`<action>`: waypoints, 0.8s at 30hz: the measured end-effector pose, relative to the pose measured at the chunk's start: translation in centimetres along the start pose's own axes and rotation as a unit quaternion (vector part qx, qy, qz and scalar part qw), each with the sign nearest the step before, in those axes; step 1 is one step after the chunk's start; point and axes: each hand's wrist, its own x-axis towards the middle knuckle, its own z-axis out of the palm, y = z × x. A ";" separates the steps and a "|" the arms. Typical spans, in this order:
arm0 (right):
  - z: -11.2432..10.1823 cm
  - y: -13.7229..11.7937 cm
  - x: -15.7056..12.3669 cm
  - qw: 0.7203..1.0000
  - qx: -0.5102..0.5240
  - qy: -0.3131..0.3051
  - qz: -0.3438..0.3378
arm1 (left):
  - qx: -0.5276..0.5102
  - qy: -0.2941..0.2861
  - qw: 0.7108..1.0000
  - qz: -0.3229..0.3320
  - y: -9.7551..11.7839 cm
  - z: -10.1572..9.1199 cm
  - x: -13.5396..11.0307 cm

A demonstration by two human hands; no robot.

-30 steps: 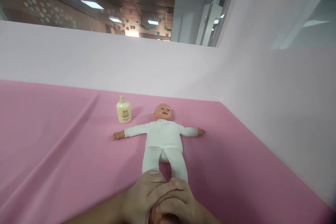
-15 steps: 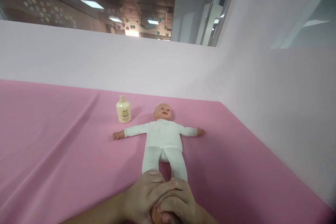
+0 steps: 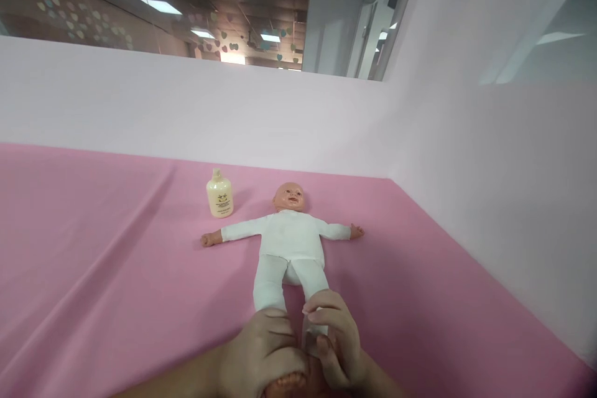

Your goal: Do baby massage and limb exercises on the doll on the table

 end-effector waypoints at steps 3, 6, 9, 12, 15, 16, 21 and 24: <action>0.0 0.1 0.4 0.999 -0.015 -0.049 -0.004 | 0.019 -0.027 0.999 0.000 0.3 0.5 0.2; -0.1 0.4 0.9 0.995 -0.038 -0.086 -0.016 | 0.006 -0.044 0.999 -0.007 0.3 1.0 0.2; -0.1 0.9 1.1 0.990 -0.068 -0.122 0.006 | -0.006 -0.116 0.993 -0.026 0.2 1.5 -0.1; 0.1 1.5 0.8 0.986 -0.082 -0.144 0.026 | -0.008 -0.174 0.984 -0.025 0.0 1.9 -0.3; 0.3 2.0 0.4 0.979 -0.093 -0.177 0.046 | -0.004 -0.179 0.984 -0.010 0.0 1.9 -0.1; 0.3 2.2 0.3 0.974 -0.097 -0.197 0.054 | 0.001 -0.179 0.984 -0.004 0.0 1.8 0.1; -0.1 2.9 0.2 0.940 -0.106 -0.311 0.091 | 0.012 -0.195 0.981 0.014 0.0 1.6 0.4; -0.5 3.4 0.4 0.912 -0.116 -0.380 0.104 | 0.023 -0.211 0.977 0.026 -0.3 1.9 -0.1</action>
